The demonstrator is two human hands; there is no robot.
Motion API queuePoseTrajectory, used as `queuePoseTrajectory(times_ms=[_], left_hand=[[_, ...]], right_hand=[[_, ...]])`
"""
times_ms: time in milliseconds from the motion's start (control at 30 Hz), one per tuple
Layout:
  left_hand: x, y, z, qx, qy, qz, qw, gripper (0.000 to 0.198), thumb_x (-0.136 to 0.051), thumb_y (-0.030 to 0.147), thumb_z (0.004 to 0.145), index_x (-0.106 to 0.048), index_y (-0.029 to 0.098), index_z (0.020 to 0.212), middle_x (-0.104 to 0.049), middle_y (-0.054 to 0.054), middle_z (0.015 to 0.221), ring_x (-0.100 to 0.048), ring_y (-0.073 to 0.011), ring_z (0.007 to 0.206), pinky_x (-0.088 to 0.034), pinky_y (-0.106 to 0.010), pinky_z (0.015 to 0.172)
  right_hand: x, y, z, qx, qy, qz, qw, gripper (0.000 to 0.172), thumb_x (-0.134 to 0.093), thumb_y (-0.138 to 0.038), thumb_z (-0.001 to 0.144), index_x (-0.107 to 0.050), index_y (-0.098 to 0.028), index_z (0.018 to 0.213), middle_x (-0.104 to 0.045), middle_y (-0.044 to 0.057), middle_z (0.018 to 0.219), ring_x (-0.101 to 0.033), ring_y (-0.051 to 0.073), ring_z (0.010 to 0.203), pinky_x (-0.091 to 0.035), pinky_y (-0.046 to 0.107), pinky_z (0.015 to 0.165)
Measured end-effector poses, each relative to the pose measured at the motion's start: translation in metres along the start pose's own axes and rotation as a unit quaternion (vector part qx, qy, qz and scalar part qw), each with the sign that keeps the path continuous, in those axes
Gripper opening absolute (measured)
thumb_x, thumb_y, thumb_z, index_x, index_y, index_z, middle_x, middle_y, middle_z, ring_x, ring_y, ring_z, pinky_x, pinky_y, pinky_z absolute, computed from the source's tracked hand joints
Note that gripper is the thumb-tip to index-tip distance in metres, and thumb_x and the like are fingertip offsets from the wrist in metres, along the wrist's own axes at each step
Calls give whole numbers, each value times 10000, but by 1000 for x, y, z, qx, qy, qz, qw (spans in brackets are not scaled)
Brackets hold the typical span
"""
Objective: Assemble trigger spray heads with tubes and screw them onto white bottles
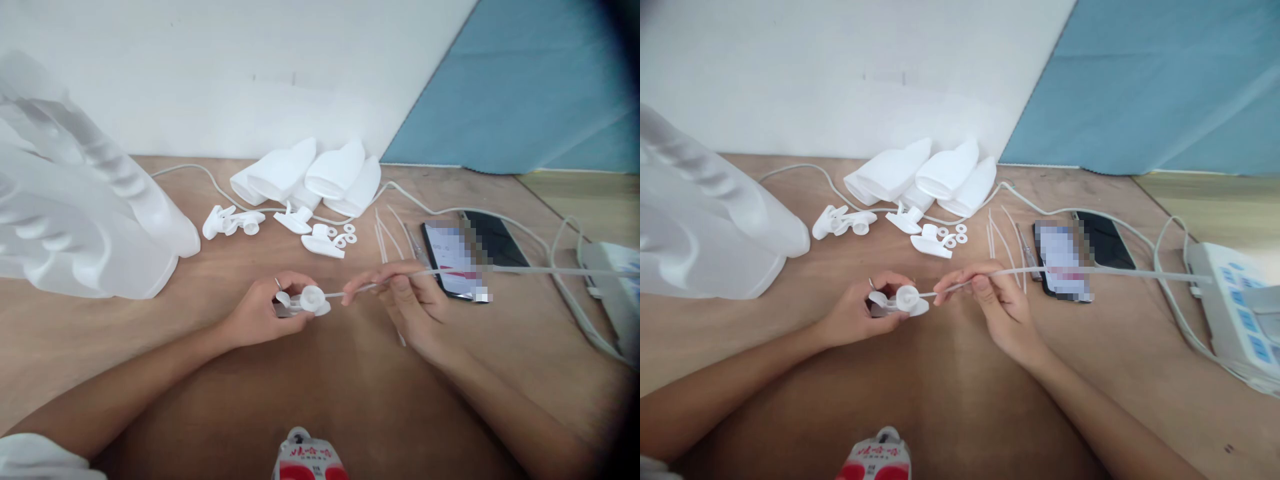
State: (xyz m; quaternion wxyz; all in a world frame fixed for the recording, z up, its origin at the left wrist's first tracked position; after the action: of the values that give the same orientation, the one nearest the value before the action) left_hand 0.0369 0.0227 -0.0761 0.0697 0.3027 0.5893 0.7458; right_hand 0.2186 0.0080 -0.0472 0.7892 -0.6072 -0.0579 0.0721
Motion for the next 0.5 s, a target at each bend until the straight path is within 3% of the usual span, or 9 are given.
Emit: queuePoseTrajectory(times_ms=[100,200,500], left_hand=[[5,-9,-1,50,36,-64,996,351,-677,275,775,-505,206,1074,-634,-34,956,-599,-135,789,-491,-239,671],[7,-14,-1,86,40,-62,994,315,-698,300,757,-528,193,1000,-621,-2,848,-563,-105,678,-457,-210,602],[9,-19,2,146,14,-88,985,308,-702,340,759,-620,202,1021,-591,29,745,-522,-89,621,-415,-192,569]], right_hand=[[-8,-6,0,22,-22,11,999,168,-431,-338,975,-577,-261,1005,-704,52,992,-692,194,808,-556,428,785],[-11,-7,0,20,-24,2,1000,171,-440,-352,971,-580,-256,991,-704,54,969,-691,193,783,-563,431,779],[8,7,1,20,56,44,997,162,-431,-331,977,-570,-253,1004,-704,45,951,-702,204,828,-563,432,773]])
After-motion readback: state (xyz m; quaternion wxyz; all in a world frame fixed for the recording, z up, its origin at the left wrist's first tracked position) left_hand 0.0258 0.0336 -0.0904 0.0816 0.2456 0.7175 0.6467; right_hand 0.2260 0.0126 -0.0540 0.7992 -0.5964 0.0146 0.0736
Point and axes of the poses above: each hand's wrist, its own z-axis towards the middle knuckle, its own x-axis out of the back of the hand, y = z × x, the point moved 8 cm from there along z, towards the middle knuckle
